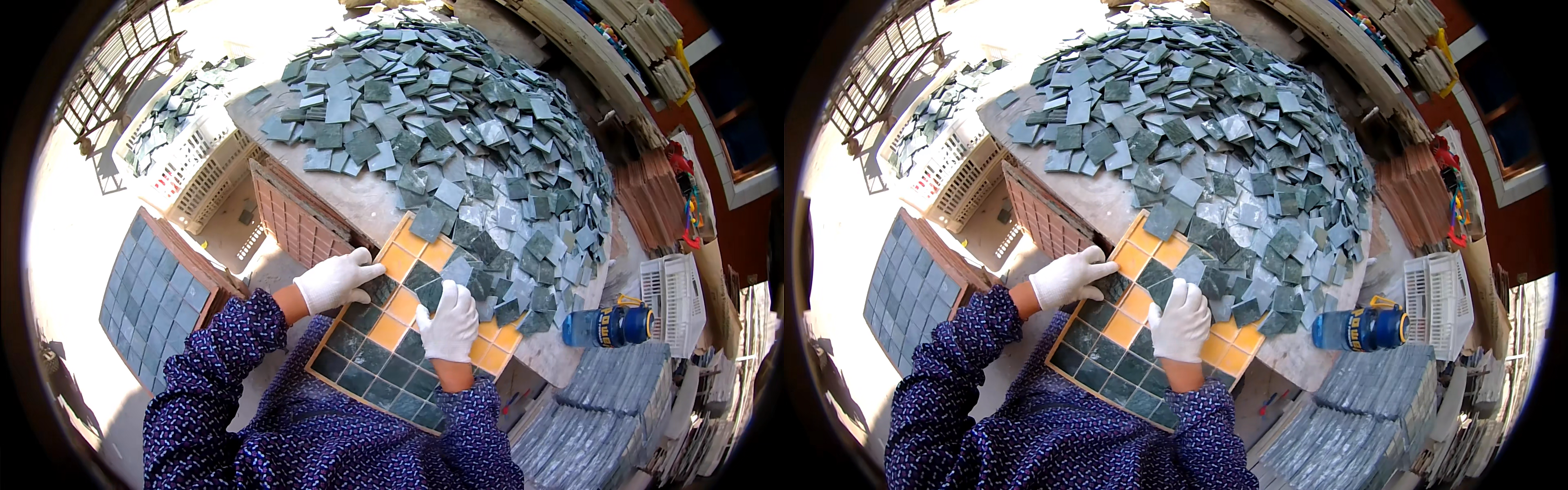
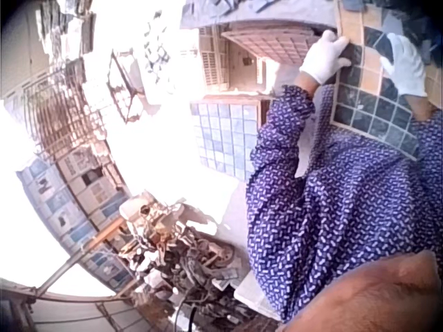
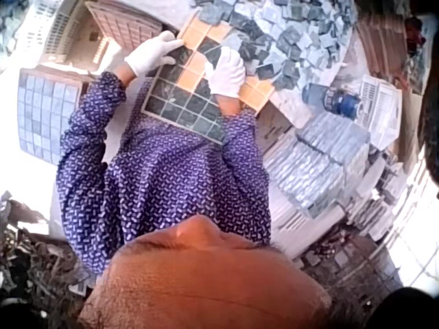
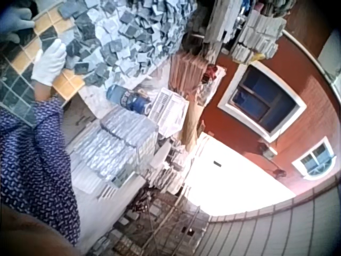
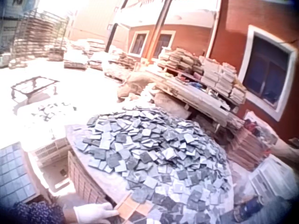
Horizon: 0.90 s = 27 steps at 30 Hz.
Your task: The person places small green tiles into a grid frame, fills the grid, flips it to reveal the assembled tile sheet, and repeats the process with a second grid. The person handles loose tiles and grid frames throughout.
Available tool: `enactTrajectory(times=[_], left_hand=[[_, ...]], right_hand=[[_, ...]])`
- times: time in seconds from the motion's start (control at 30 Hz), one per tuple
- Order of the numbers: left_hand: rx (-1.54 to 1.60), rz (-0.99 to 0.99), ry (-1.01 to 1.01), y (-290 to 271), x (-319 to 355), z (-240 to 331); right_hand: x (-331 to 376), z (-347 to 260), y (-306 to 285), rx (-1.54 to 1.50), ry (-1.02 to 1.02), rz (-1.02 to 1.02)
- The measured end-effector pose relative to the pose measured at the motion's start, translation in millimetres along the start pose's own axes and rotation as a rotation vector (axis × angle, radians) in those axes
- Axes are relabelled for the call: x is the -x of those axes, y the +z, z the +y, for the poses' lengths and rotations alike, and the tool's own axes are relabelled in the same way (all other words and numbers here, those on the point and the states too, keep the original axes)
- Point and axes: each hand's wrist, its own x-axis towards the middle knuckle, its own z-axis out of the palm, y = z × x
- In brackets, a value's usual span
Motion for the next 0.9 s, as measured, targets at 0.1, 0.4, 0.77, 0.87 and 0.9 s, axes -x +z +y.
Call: enactTrajectory(times=[0.1,0.4,0.77,0.87,0.9], left_hand=[[-0.045,0.045,0.059,2,-2,2],[0.057,0.211,0.111,11,11,-1],[-0.323,0.291,-0.051,46,44,36],[-0.284,0.223,0.140,53,40,57],[-0.232,0.183,0.213,60,41,64]], right_hand=[[-1,0,-3,-0.124,-0.034,0.010],[0,5,-10,-0.294,-0.146,-0.197],[-20,6,-2,-0.244,-0.127,-0.106],[-31,4,8,-0.124,-0.075,-0.124],[-34,2,8,-0.079,-0.053,-0.138]])
